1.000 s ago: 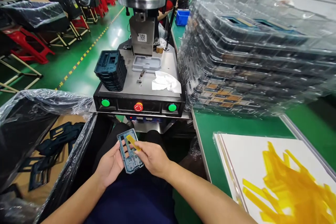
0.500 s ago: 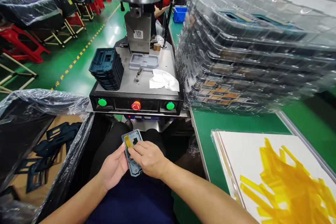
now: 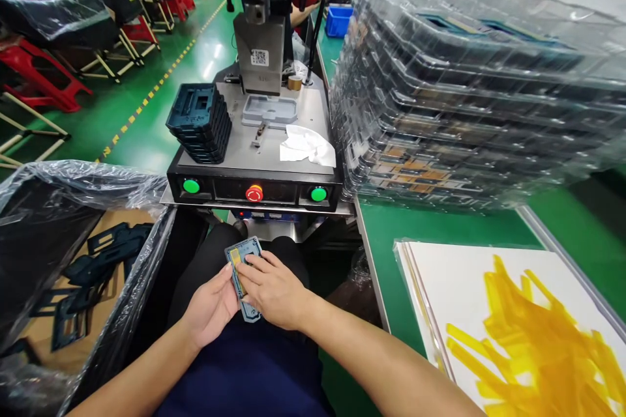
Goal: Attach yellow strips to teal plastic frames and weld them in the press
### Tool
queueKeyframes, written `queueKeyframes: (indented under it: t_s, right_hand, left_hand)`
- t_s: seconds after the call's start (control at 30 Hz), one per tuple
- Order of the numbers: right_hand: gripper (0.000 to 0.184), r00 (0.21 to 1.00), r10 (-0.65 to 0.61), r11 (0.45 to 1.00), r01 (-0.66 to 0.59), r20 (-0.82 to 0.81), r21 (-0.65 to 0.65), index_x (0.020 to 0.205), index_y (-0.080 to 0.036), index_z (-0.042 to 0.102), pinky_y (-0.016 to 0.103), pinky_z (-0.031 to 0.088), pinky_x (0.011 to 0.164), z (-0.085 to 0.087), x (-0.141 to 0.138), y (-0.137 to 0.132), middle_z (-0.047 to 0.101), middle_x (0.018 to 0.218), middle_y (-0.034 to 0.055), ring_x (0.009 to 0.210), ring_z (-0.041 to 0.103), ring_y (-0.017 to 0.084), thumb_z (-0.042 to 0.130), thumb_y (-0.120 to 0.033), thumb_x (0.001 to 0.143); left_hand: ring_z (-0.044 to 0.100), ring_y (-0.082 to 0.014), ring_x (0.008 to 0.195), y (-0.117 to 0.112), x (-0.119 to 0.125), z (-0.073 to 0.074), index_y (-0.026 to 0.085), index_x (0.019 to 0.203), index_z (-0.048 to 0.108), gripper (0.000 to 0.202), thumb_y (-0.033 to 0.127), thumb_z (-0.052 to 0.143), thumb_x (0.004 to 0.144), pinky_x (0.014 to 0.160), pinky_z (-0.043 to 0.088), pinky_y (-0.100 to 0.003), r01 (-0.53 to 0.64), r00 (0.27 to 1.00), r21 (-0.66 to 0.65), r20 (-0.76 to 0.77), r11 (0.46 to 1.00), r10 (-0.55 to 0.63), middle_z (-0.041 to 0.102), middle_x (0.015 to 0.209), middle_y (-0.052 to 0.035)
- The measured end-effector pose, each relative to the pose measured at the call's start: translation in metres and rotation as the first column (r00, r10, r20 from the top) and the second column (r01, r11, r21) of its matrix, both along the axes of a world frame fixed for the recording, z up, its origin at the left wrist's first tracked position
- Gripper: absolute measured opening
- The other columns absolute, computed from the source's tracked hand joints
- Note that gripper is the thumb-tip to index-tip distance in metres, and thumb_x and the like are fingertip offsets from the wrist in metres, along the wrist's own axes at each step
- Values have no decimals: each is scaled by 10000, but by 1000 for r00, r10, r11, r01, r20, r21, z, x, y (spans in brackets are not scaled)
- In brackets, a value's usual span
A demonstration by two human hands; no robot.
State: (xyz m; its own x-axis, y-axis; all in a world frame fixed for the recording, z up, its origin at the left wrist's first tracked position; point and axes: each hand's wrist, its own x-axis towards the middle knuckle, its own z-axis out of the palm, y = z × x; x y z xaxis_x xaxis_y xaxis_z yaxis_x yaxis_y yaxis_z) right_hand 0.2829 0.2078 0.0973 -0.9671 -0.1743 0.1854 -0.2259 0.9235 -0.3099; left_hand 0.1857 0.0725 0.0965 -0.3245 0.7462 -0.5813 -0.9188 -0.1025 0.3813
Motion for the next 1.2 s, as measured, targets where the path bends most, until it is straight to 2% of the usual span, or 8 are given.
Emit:
queueKeyframes:
  t_s: [0.23,0.37,0.63,0.7,0.8,0.93,1.03,1.2]
  right_hand:
    - [571,952,-263,948,224,-158,-228,1340,-110,449,467,412,1024,9,4,4,507,1320,190,1250,449,292,547,-445,888]
    - [864,925,-381,891,369,5,-265,1385,-131,373,468,467,944,13,4,1,501,1282,199,1131,512,318,659,-623,735]
    - [752,907,-420,890,406,-28,-206,1393,-116,335,462,450,1011,22,1,15,488,1302,189,1197,481,302,615,-262,711]
    - [733,899,-431,893,413,-80,-177,1389,-115,349,458,437,1031,38,-2,36,483,1319,188,1219,474,297,608,-266,721]
    - [708,873,-470,881,457,-133,-119,1384,-121,377,458,403,1065,72,-16,77,473,1354,179,1256,454,296,612,-302,740]
    - [696,826,-549,835,549,-127,-32,1355,-128,437,436,399,1059,112,-55,135,506,1343,158,1237,484,296,642,-333,722]
    - [681,775,-630,773,632,-50,51,1314,-117,488,380,423,1021,131,-94,170,555,1290,149,1174,535,281,671,-299,684]
    - [601,673,-730,684,722,123,109,1256,-134,565,335,446,960,149,-155,210,621,1196,117,1100,580,263,690,-308,694]
  left_hand:
    - [578,-233,1131,2,-10,5,168,1282,505,370,269,474,928,996,459,-417,-66,998,15,-1,998,66,632,1199,-113]
    - [571,-242,1148,2,-14,4,190,1308,477,396,220,482,913,1030,425,-467,-123,992,10,14,992,123,635,1196,-114]
    - [513,-263,1221,-1,-23,-3,240,1231,536,347,288,542,888,1061,376,-469,-17,965,99,-259,995,42,576,1285,-88]
    - [495,-276,1233,-1,-36,-18,227,1222,532,374,366,551,876,1072,354,-476,-12,848,-60,-529,998,-22,553,1302,-102]
    - [406,-292,1304,2,-58,-51,168,1272,499,497,400,570,838,1124,271,-462,-138,398,-418,-853,898,-336,473,1370,-150]
    - [230,-350,1387,11,-73,-93,89,1365,419,567,312,463,846,1110,231,-556,-351,-130,-662,-666,662,-735,311,1486,-193]
    - [188,-372,1391,16,-75,-108,134,1399,395,590,320,446,841,1071,247,-597,-438,-267,-683,-522,585,-810,288,1507,-162]
    - [192,-343,1389,21,-79,-111,174,1381,431,569,333,432,835,1062,281,-547,-463,-280,-677,-501,573,-819,325,1487,-124]
